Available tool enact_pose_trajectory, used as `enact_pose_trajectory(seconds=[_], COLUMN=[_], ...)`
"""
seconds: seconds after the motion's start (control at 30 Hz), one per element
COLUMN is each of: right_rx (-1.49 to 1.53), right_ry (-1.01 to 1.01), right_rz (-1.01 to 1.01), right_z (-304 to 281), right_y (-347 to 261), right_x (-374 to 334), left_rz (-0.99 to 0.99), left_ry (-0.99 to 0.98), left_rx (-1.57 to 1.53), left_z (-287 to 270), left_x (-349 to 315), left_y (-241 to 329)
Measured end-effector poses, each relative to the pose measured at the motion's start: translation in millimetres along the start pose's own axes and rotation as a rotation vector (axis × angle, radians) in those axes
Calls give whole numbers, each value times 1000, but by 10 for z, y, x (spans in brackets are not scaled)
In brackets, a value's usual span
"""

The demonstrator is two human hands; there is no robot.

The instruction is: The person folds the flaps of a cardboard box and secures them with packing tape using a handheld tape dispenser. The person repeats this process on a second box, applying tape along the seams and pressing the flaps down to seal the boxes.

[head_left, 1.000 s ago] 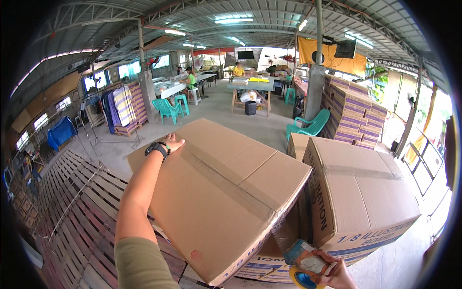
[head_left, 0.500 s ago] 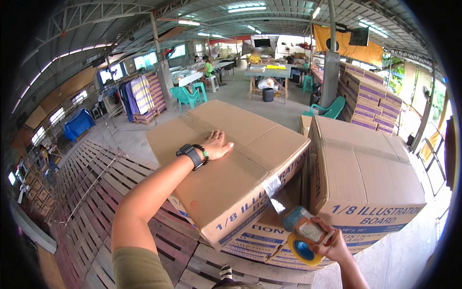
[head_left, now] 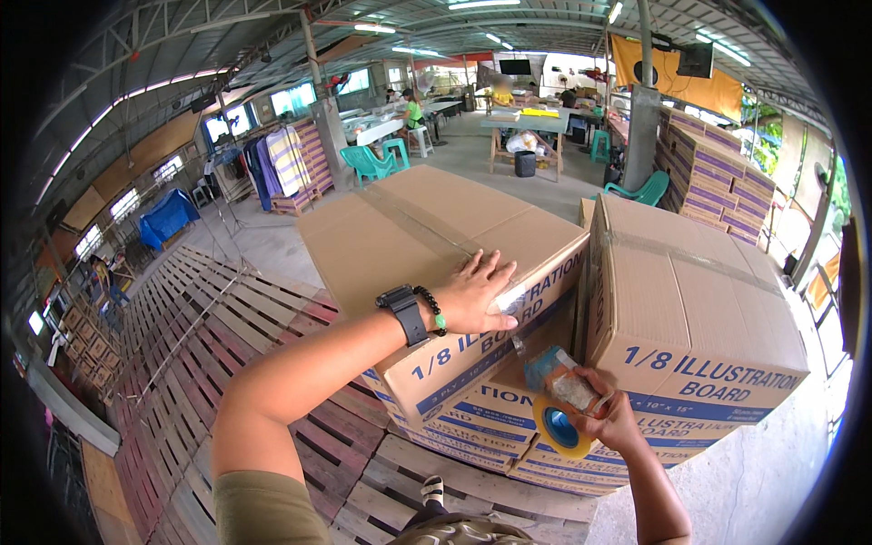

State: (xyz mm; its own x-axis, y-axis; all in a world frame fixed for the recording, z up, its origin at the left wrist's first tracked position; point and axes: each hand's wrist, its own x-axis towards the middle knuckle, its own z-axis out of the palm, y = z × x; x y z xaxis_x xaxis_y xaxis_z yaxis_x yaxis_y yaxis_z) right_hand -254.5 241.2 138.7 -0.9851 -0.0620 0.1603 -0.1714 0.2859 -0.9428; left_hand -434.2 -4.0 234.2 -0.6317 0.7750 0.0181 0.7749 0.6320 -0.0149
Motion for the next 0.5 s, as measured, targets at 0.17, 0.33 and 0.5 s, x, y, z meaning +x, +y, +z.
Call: enact_pose_trajectory(seconds=[0.17, 0.33, 0.5], right_rx=[-59, -249, -475], right_ry=[-1, -20, -64], right_rz=[-42, -26, 111], right_z=[-34, -31, 6], right_y=[-151, -369, -616], right_x=[-51, 63, 213], left_rz=[84, -149, -161], left_ry=[-16, -9, 8], left_rx=[-85, -107, -84], left_z=[-33, -22, -1], left_x=[17, 344, 406], left_y=[21, -9, 49])
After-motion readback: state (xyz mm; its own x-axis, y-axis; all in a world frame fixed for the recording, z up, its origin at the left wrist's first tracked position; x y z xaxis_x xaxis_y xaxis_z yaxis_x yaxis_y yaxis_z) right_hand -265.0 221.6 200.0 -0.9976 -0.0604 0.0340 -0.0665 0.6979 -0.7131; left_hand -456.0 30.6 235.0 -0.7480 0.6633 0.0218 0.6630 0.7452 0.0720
